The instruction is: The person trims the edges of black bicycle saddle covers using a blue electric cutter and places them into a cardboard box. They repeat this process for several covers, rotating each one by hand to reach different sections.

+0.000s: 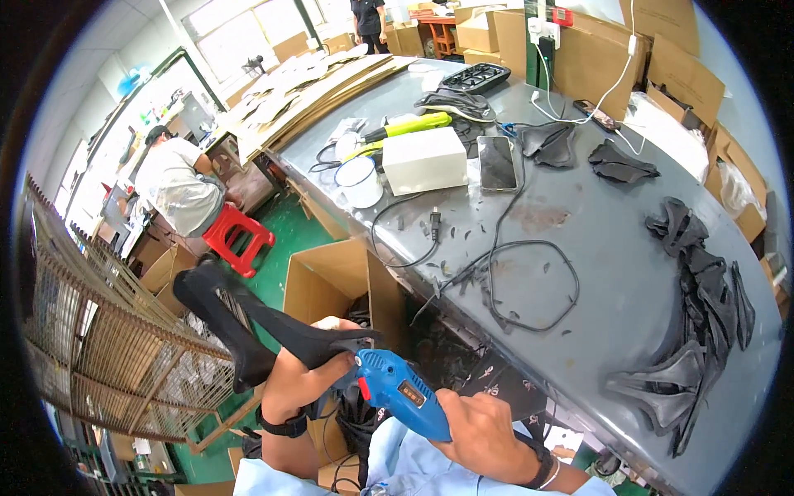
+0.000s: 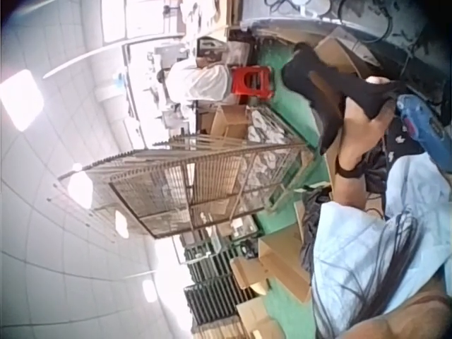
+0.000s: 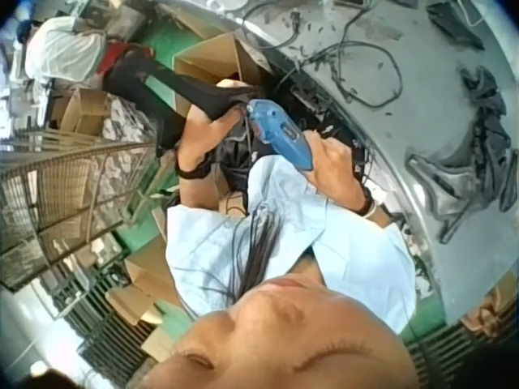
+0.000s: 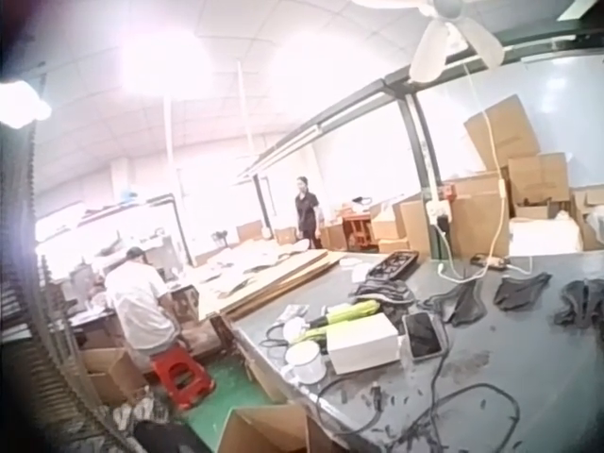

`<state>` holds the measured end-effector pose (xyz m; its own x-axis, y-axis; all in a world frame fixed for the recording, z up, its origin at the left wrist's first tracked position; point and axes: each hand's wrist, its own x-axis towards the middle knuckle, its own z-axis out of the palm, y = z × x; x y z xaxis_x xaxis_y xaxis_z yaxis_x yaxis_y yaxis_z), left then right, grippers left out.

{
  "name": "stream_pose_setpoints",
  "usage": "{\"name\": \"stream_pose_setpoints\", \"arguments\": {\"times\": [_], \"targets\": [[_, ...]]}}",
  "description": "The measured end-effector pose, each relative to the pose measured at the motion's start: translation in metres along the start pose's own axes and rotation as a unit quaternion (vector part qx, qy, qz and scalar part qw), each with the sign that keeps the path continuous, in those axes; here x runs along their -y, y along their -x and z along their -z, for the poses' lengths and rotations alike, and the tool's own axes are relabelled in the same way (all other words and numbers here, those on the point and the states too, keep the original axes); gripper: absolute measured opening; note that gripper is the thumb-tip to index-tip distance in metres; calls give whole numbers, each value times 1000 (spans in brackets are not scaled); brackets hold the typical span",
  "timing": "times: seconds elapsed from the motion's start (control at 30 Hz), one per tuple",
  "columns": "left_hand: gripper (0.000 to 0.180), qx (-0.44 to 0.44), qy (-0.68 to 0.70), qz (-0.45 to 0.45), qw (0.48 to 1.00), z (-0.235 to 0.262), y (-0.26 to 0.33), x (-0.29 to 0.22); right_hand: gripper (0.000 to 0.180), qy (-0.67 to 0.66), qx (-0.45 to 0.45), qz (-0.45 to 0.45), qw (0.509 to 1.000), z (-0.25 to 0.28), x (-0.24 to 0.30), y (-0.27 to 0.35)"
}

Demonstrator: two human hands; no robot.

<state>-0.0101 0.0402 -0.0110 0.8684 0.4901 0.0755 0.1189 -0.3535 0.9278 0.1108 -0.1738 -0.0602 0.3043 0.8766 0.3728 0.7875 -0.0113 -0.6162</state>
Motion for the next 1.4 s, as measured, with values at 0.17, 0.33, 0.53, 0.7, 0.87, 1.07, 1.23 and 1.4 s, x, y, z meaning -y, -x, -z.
{"name": "stream_pose_setpoints", "arguments": {"times": [0.17, 0.33, 0.53, 0.7, 0.87, 1.07, 1.23, 1.4], "targets": [[28, -14, -55, -94, 994, -13, -4, 22, 48, -46, 16, -9, 999, 1, -1, -1], [28, -66, -8, -105, 992, -42, -4, 39, 50, -90, 59, -42, 993, 6, 4, -5], [25, -94, -2, -105, 990, -66, -9, 44, 50, -138, 56, -49, 988, 15, 8, -11], [26, -20, 34, -72, 997, -71, 3, 89, 54, -159, 41, -15, 986, 23, 14, -17], [23, 7, 155, 6, 988, -72, 14, 61, 53, -90, -41, -34, 994, 25, 8, -20], [54, 65, 554, 32, 829, -77, 19, 20, 53, -186, 13, -63, 980, 12, 1, -21], [50, -272, 541, -196, 772, -77, -28, 24, 54, -192, 73, -8, 979, 13, 5, -16], [37, -324, 471, -27, 820, -57, -8, 26, 57, -57, 24, -54, 997, 18, 0, -13]]}}
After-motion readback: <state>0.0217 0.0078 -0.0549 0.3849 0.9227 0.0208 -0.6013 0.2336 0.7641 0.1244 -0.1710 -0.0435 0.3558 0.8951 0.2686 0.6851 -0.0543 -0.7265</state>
